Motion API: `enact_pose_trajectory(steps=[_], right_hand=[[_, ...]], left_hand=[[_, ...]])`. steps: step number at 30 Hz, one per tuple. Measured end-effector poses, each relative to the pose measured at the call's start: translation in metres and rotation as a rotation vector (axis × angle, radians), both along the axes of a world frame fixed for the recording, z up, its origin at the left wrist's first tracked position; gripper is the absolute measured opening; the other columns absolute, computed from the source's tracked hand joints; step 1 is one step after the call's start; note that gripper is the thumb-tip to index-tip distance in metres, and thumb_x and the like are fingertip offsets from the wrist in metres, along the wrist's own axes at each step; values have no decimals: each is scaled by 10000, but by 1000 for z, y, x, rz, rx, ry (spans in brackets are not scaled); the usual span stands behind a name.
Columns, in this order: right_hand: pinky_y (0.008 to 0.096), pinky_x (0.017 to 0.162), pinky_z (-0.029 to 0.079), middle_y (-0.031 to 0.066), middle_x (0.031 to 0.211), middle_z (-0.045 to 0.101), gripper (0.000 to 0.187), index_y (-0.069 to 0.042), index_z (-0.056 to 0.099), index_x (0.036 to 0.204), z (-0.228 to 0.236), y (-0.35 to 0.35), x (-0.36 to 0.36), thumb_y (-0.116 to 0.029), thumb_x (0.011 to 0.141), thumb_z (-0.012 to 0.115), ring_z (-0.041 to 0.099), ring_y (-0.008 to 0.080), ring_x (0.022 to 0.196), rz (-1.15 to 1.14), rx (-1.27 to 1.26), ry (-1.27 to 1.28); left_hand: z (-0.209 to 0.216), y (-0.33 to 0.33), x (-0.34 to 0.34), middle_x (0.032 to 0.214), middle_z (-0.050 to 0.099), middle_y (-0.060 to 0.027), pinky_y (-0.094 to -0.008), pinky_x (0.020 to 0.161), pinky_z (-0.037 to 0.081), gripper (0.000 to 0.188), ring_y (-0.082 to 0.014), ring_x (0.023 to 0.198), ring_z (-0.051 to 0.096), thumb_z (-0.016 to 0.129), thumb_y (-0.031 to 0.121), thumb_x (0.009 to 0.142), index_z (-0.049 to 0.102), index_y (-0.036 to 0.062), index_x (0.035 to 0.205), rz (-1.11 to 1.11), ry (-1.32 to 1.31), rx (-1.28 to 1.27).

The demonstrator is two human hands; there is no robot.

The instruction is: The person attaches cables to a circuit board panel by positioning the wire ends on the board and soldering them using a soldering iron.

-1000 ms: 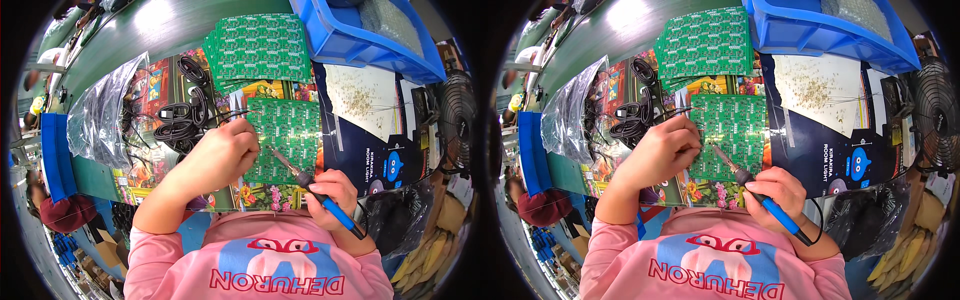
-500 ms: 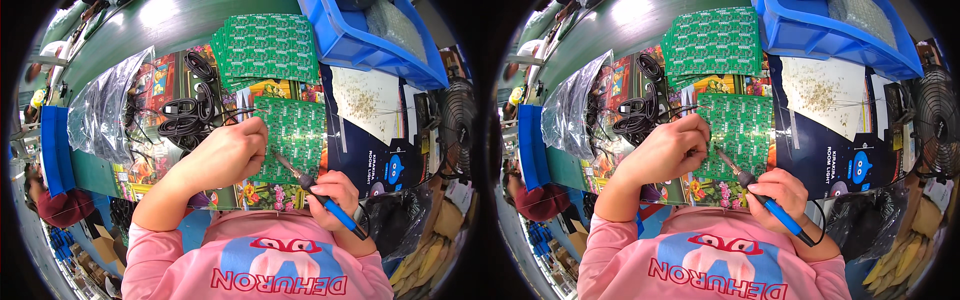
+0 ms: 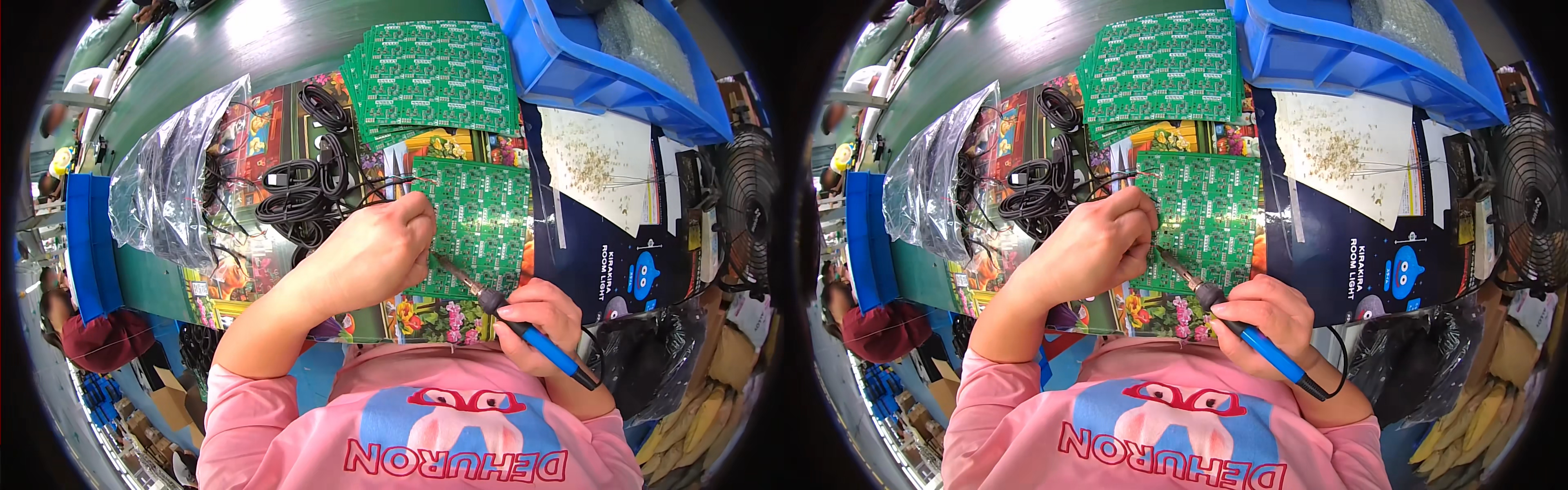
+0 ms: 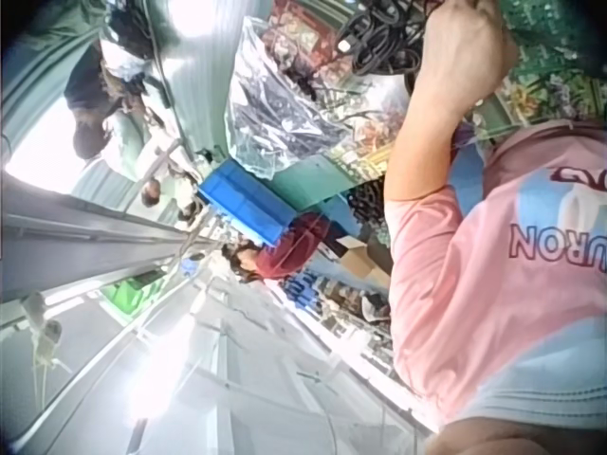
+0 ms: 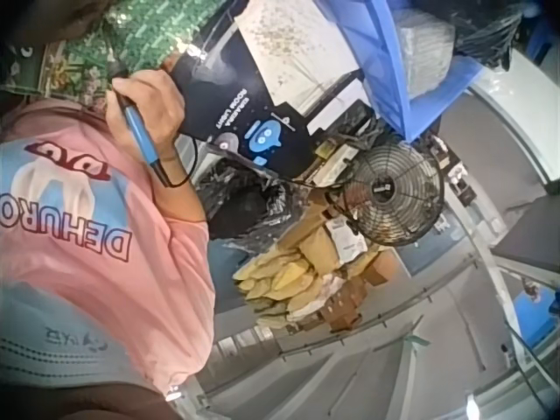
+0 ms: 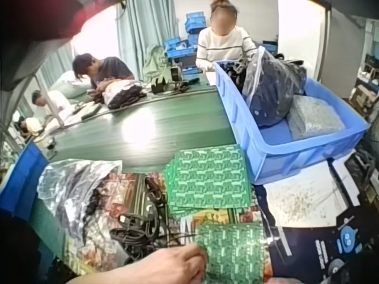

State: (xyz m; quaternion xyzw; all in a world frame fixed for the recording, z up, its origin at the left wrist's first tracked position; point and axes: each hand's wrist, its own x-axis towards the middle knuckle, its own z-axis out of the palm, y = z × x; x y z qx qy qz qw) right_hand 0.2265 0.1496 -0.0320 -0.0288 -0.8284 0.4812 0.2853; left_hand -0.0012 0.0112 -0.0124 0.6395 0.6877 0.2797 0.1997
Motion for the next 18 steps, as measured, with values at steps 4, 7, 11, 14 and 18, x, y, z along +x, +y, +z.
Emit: enact_pose_trajectory(steps=[4, 7, 11, 14, 18], right_hand=[[321, 521, 483, 104, 842, 635, 317, -59, 662, 963, -1, -1, -1, 7, 684, 799, 601, 220, 600, 4, 3, 3], [318, 520, 480, 102, 841, 633, 320, -61, 663, 961, 0, 0, -1, 10, 681, 799, 599, 218, 599, 2, 2, -2], [317, 518, 479, 102, 844, 634, 320, -58, 663, 959, 0, -1, -2, 11, 680, 800, 598, 217, 598, 0, 9, 3], [318, 515, 478, 104, 840, 635, 313, -55, 661, 953, -1, -1, 0, 12, 679, 798, 599, 219, 595, -5, 1, 12], [319, 518, 483, 111, 828, 638, 304, -50, 658, 945, -1, -1, 3, 16, 679, 790, 603, 223, 592, -34, -12, 19]], left_hand=[[-1, -2, 3, 916, 573, -125, -411, 650, 539, 177, -331, 747, 621, 675, -24, 688, 548, -4, 810, 2, 71, -7], [-1, 0, 2, 924, 567, -128, -424, 654, 536, 190, -335, 752, 617, 675, -22, 687, 549, -4, 827, -11, 64, -17], [0, 0, 2, 914, 569, -131, -427, 652, 535, 186, -343, 750, 617, 672, -25, 686, 549, -5, 824, -12, 76, -28], [2, 0, 2, 904, 569, -133, -430, 648, 535, 186, -351, 747, 616, 669, -27, 686, 547, -6, 825, -8, 64, -31], [0, 0, 3, 898, 571, -135, -433, 643, 534, 182, -354, 744, 617, 664, -32, 686, 545, -8, 822, -2, 58, -24]])
